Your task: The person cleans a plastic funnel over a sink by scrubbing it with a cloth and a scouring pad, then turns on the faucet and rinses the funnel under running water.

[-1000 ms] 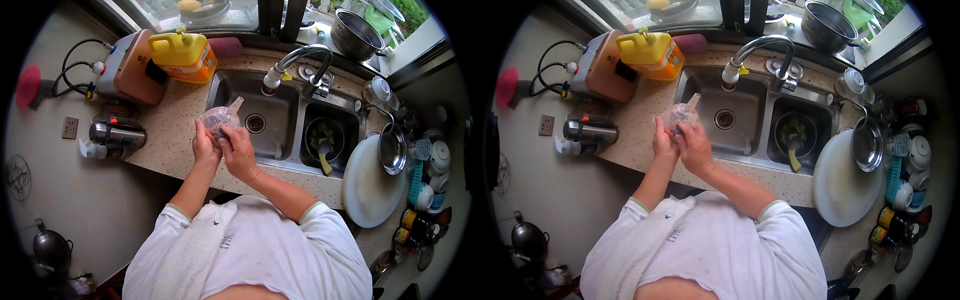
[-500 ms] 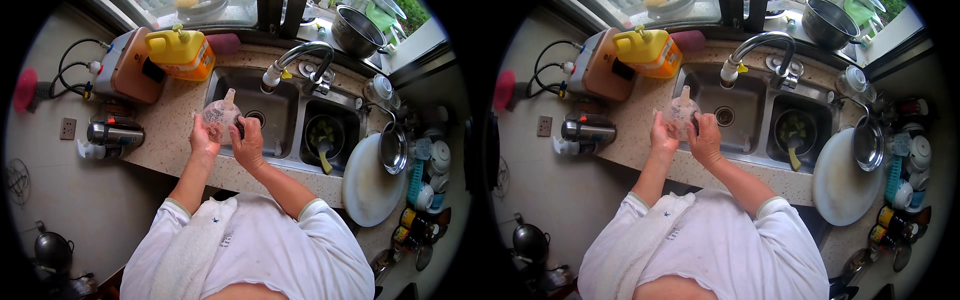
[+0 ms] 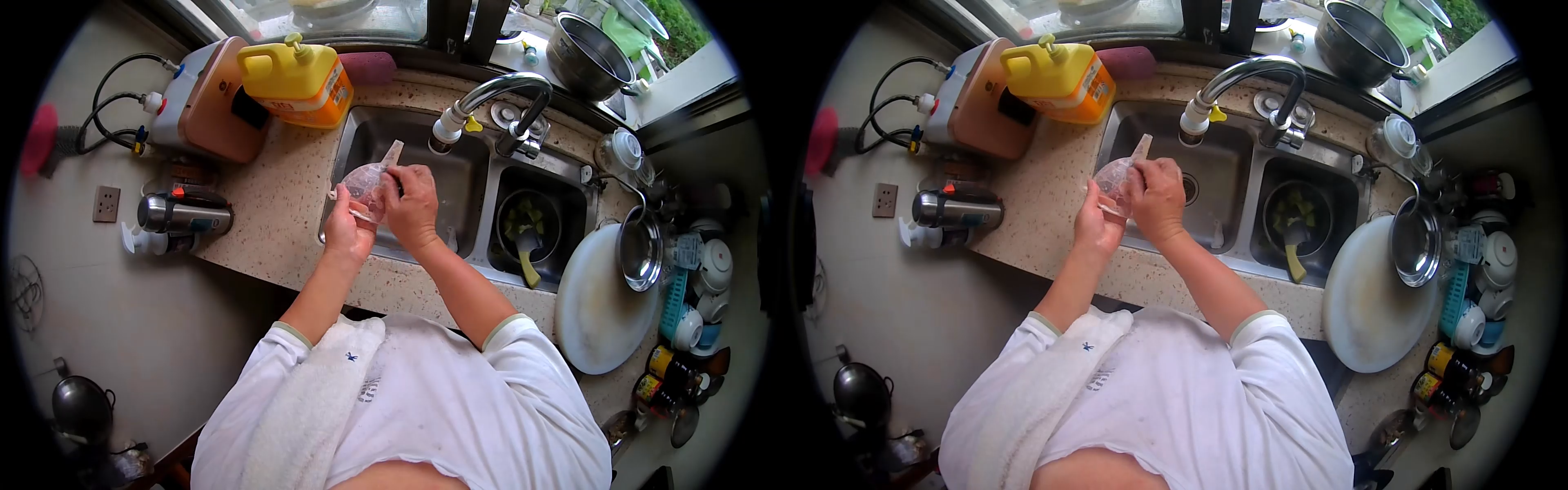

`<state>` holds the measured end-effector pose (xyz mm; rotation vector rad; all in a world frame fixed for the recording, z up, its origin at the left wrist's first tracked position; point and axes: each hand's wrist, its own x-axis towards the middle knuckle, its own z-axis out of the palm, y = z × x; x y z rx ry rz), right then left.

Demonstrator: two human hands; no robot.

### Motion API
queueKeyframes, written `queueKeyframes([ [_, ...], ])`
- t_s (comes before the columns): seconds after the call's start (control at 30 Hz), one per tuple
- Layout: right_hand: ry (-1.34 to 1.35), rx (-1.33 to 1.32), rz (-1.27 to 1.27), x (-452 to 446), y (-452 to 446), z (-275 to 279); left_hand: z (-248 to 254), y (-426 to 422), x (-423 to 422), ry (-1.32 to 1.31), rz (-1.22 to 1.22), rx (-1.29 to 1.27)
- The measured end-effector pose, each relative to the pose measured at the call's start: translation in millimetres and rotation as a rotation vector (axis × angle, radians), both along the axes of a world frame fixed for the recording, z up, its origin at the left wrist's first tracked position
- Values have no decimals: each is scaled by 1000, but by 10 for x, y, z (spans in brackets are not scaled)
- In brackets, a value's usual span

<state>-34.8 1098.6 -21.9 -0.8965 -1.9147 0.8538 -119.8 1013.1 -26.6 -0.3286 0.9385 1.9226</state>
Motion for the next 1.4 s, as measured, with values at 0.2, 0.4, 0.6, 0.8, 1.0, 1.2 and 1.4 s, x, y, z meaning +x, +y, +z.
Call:
queueKeyframes([
  [0.2, 60, 136, 104, 75, -405, -70, 18, -3, -50, 51, -145, 153],
  [0.4, 211, -398, -240, -105, -69, -318, -110, 140, -132, -61, 116, -107],
  [0.6, 90, -541, -52, -20, -33, -428, -185, 77, -232, 30, 116, -186],
  [0.8, 202, -606, -96, 17, -57, -391, -61, 162, -218, 56, 65, -33],
  [1.0, -157, -672, 365, 56, 502, -211, -146, -167, -262, 241, -420, -72],
  [1.2, -410, -586, 697, -45, 581, 92, -322, -214, -176, 496, -469, -256],
  [1.4, 43, -765, 419, 403, 256, -480, -22, -154, -252, 288, -240, -46],
])
